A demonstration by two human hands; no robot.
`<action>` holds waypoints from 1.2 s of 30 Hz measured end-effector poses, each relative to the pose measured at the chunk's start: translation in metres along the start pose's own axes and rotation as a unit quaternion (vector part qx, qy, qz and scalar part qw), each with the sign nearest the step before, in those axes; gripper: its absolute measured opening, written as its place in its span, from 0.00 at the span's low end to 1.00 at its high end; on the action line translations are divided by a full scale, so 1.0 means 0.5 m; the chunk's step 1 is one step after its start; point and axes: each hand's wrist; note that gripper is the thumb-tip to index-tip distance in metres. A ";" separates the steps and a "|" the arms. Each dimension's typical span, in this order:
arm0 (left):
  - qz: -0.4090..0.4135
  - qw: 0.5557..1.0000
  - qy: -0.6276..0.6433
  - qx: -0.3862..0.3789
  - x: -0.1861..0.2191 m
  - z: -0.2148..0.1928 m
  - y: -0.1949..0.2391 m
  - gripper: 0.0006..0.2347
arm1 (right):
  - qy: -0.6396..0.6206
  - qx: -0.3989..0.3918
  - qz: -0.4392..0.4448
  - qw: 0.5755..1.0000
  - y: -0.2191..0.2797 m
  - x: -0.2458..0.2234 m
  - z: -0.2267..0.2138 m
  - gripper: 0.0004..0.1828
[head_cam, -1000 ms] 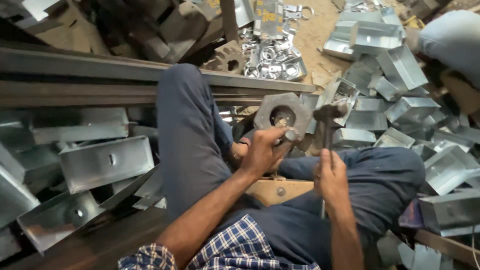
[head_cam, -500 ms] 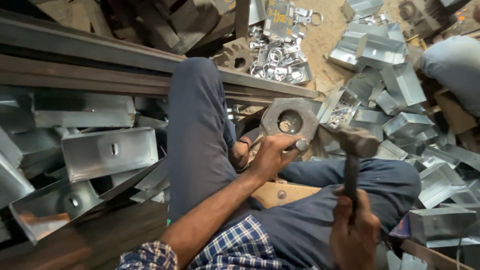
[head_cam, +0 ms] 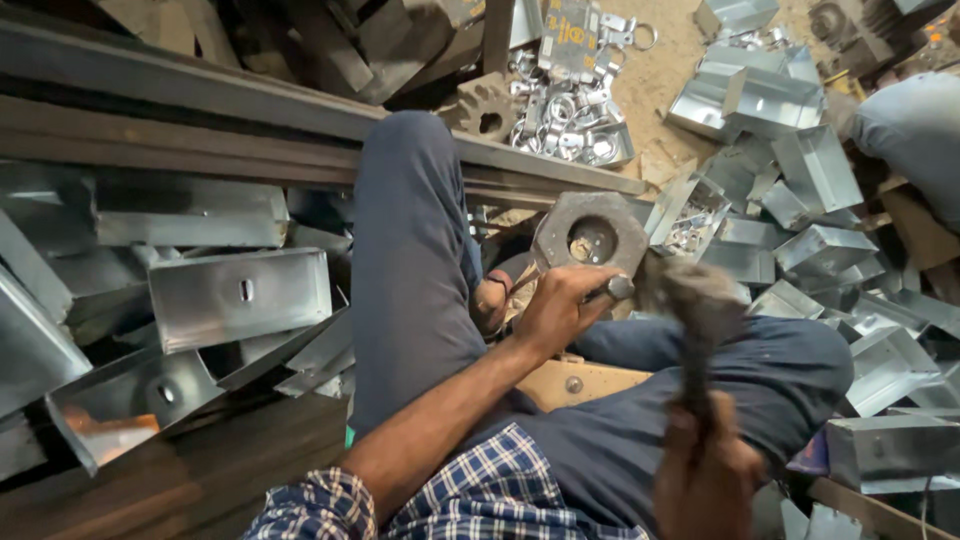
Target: The person uses a hammer and a small metal rod to secure parts within a larger hexagonal metal component while sitting on the floor. They hit the rod with the hammer repeatedly and handle multiple small metal pieces throughout the process.
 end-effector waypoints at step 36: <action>-0.107 0.993 0.018 0.043 -0.005 -0.004 -0.069 0.12 | -0.546 -0.082 0.320 0.770 -0.082 0.190 0.140 0.19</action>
Point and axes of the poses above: each hand's wrist, its own y-axis away from the middle knuckle, its own z-axis out of the palm, x = y × z, and after that the axes turned 1 degree about z, right-handed
